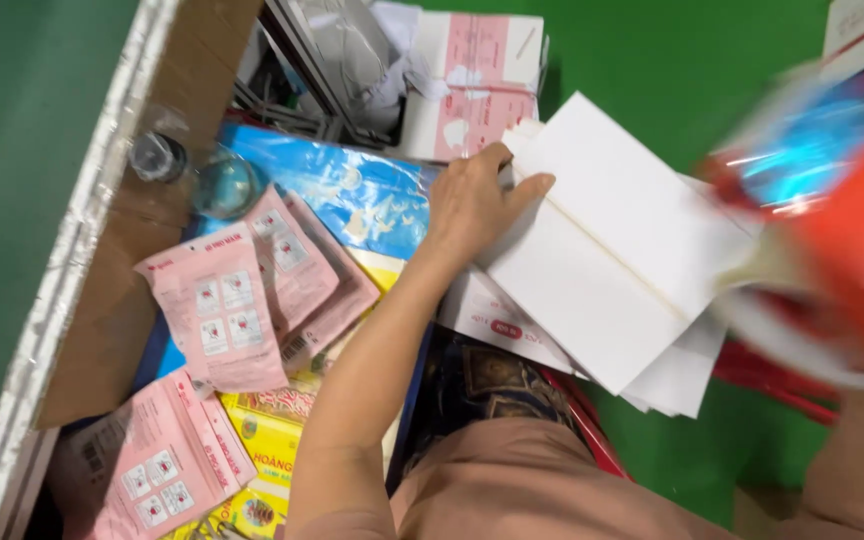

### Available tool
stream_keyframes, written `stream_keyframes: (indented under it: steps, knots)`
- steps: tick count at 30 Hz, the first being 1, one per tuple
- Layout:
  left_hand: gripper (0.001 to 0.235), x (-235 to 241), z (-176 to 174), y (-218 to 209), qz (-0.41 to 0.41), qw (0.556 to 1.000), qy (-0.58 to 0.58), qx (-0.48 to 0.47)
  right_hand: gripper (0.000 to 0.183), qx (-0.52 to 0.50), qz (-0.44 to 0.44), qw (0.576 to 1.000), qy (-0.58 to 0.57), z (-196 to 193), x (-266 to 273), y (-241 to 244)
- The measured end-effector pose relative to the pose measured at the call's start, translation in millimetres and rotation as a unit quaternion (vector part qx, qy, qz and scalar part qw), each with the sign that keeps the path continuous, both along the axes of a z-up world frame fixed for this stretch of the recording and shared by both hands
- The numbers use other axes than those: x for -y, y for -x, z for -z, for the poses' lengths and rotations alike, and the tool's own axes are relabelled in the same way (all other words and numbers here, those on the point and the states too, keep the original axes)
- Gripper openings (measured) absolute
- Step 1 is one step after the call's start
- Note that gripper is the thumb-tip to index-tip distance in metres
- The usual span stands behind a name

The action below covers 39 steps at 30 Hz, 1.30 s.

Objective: The recorder is packaging protective face masks into individual pink packets and then boxing them.

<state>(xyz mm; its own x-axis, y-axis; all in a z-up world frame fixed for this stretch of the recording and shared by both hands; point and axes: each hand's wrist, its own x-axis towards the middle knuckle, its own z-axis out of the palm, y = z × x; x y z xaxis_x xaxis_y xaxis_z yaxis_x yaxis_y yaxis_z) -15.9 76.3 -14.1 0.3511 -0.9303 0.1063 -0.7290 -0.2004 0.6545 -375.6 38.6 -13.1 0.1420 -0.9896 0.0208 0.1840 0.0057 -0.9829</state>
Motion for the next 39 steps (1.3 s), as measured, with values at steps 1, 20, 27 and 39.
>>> stream_keyframes:
  steps: [1, 20, 27, 39]
  knots:
    - [0.058, 1, 2, 1, -0.007, 1.0, -0.009, -0.011, 0.055, 0.002, -0.021, 1.0, -0.003, -2, 2, -4]
    - [0.035, 14, -5, 2, 0.219, 0.759, -0.077, -0.608, 0.09, 0.008, -0.153, 0.985, 0.077, 31, -14, 11]
    - [0.035, 6, -44, -6, 0.182, 0.785, -0.091, -0.585, 0.082, 0.023, -0.161, 0.983, 0.087, 44, -9, 19]
    - [0.024, 5, -25, 0, 0.211, 0.74, -0.151, -0.62, 0.092, 0.079, -0.11, 0.991, 0.022, 80, -9, 6]
